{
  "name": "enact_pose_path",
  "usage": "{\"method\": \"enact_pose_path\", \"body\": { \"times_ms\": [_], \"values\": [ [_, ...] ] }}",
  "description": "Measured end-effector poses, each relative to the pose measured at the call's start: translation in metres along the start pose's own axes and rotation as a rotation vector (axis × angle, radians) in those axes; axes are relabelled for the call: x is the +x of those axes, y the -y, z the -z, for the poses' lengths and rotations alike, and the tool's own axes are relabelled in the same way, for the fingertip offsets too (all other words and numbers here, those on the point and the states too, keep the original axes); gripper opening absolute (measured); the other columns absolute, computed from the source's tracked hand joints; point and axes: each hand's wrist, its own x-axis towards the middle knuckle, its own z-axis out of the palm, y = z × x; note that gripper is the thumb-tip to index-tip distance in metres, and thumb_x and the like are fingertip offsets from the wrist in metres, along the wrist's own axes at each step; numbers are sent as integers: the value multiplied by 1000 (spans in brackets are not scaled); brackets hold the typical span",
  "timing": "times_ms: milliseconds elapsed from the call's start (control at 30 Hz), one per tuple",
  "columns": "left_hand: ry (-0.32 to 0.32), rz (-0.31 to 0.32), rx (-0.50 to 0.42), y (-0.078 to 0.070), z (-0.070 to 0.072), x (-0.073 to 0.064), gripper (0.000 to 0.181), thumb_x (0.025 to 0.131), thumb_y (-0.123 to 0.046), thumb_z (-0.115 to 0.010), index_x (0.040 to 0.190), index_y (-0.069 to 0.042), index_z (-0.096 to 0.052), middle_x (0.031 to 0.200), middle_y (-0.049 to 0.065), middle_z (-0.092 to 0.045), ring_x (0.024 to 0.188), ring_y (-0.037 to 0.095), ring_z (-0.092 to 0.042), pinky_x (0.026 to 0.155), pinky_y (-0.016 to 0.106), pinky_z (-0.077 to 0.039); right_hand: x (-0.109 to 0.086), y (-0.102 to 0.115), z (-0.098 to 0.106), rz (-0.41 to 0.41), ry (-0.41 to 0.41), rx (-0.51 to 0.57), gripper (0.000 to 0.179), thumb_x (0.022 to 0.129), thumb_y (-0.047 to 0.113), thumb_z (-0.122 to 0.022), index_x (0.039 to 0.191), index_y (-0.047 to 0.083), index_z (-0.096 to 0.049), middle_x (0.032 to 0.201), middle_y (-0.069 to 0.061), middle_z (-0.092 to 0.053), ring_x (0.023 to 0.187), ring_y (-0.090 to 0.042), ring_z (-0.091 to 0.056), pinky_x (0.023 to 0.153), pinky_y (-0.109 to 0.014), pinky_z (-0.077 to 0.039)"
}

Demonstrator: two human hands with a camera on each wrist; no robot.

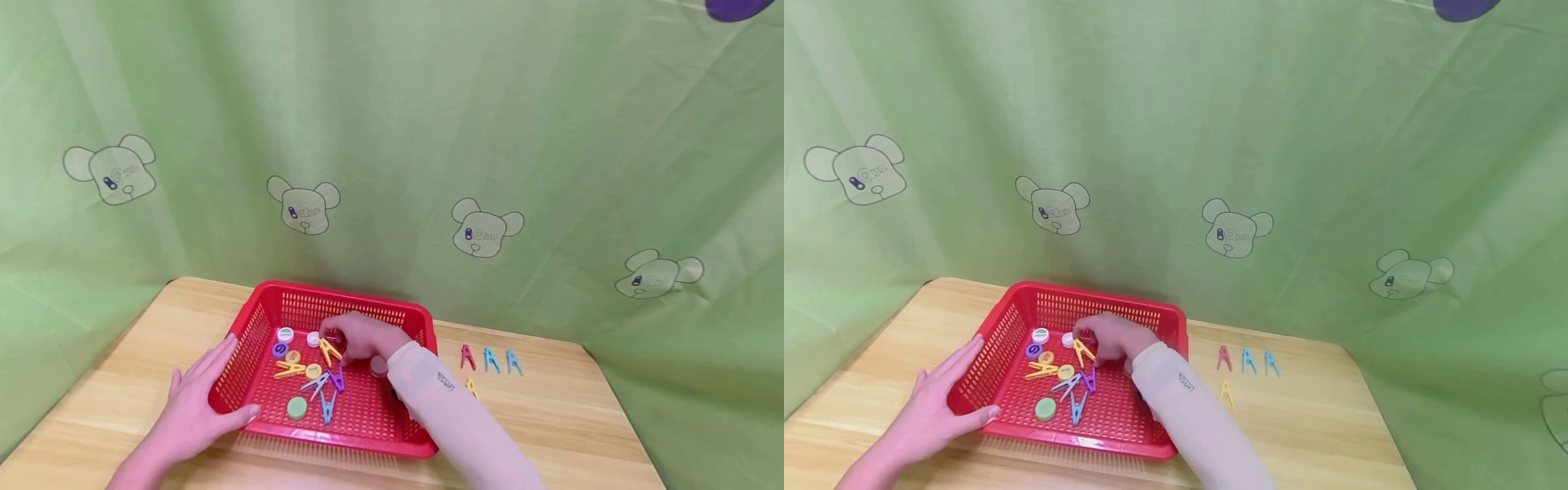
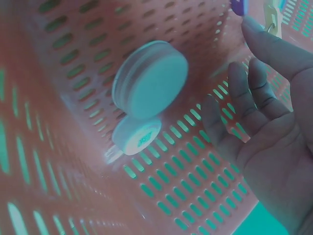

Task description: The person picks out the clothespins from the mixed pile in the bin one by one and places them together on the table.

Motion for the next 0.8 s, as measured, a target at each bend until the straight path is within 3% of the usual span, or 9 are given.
{"method": "enact_pose_path", "body": {
  "times_ms": [333, 533, 800],
  "values": [
    [-12, -19, 1, 3, -1, 0, 111, 74, -52, -85, 160, -13, -25, 160, 15, -28, 142, 46, -26, 104, 77, 7, -2, -1, 6, 47, -44, 22, 48, 80, 11, -86, 118, 32, -64, 100, 3, -59, 91, -12, -55, 81, -29, -49],
    [-14, -20, -1, 1, -1, 0, 111, 74, -50, -85, 160, -13, -26, 160, 16, -29, 141, 46, -27, 103, 78, 6, -9, 1, 13, 45, -80, 54, 52, 79, 12, -87, 123, 28, -64, 109, 8, -59, 98, -12, -55, 86, -30, -50],
    [-9, -21, -5, 0, 0, 0, 111, 74, -46, -87, 160, -13, -25, 160, 18, -29, 141, 47, -27, 103, 78, 8, -19, 2, 21, 35, -132, 87, 57, 76, 17, -89, 125, 29, -62, 109, 10, -58, 100, -11, -54, 88, -29, -49]
  ]
}}
